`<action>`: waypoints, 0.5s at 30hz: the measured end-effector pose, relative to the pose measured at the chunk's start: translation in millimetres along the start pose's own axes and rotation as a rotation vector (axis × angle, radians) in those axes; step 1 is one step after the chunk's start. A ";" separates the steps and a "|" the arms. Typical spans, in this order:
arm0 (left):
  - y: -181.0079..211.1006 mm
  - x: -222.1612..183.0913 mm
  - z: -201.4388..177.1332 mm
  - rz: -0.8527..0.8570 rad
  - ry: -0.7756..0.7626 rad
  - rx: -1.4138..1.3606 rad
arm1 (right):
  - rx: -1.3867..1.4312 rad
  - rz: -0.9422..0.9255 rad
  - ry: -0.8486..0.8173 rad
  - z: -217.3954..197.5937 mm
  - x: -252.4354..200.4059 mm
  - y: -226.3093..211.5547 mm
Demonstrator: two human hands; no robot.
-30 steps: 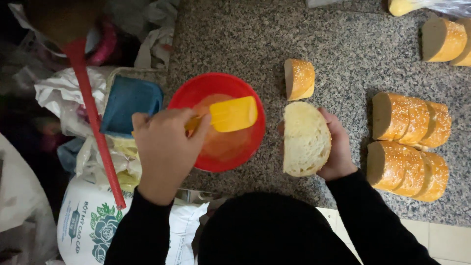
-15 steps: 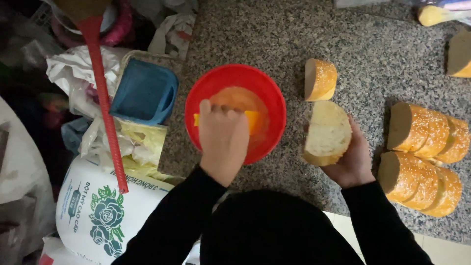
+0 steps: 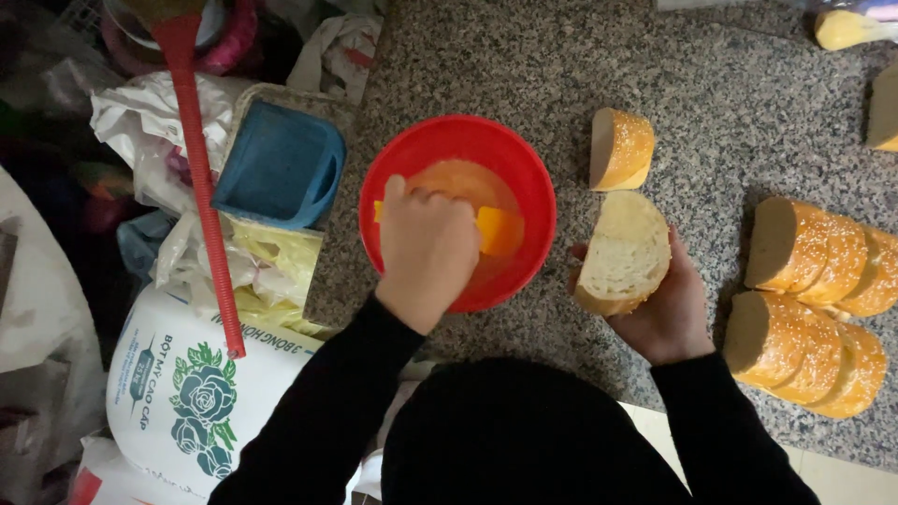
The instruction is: Coating slices of bread with a liquid mixture using a spatula in a bakery setting.
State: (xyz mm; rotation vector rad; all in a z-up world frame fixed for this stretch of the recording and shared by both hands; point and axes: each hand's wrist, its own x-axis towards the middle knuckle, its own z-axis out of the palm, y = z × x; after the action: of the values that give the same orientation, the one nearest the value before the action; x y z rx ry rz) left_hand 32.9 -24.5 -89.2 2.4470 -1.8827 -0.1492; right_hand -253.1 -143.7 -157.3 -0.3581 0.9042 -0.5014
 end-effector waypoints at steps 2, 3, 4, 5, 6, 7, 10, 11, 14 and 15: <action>-4.1 -3.5 -4.4 -0.020 -0.012 -0.009 | 0.022 -0.016 0.014 6.9 0.1 -3.9; -5.8 -4.9 -6.7 -0.041 -0.024 -0.019 | 0.044 -0.031 0.029 10.1 0.0 -6.0; -8.2 -8.1 -14.9 -0.038 -0.024 -0.018 | 0.046 -0.033 0.029 21.5 -5.4 -6.1; -10.9 -10.8 -23.4 -0.041 0.023 -0.072 | 0.013 -0.045 0.080 33.0 -10.8 -5.9; -13.4 -13.6 -32.1 -0.044 0.070 -0.126 | -0.021 -0.056 0.131 44.5 -16.4 -6.0; -16.9 -18.8 -40.2 -0.038 0.073 -0.124 | -0.016 -0.061 0.131 47.0 -16.2 -6.8; -23.9 -31.1 -62.4 -0.039 0.166 -0.159 | -0.005 -0.120 0.133 51.2 -12.7 -7.8; -25.1 -33.0 -68.4 -0.008 0.232 -0.191 | 0.026 -0.143 0.148 51.3 -9.1 -6.5; -14.9 -38.8 -89.2 0.099 0.420 -0.155 | 0.045 -0.180 0.141 75.7 -12.0 -10.5; -8.0 -41.3 -95.7 0.164 0.540 -0.090 | 0.024 -0.188 0.118 86.4 -15.8 -13.7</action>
State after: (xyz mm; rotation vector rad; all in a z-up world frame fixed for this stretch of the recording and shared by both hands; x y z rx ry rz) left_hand 40.4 15.6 7.0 1.9899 -1.7634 0.3847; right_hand -194.4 -138.9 -90.7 -0.3966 0.9826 -0.7114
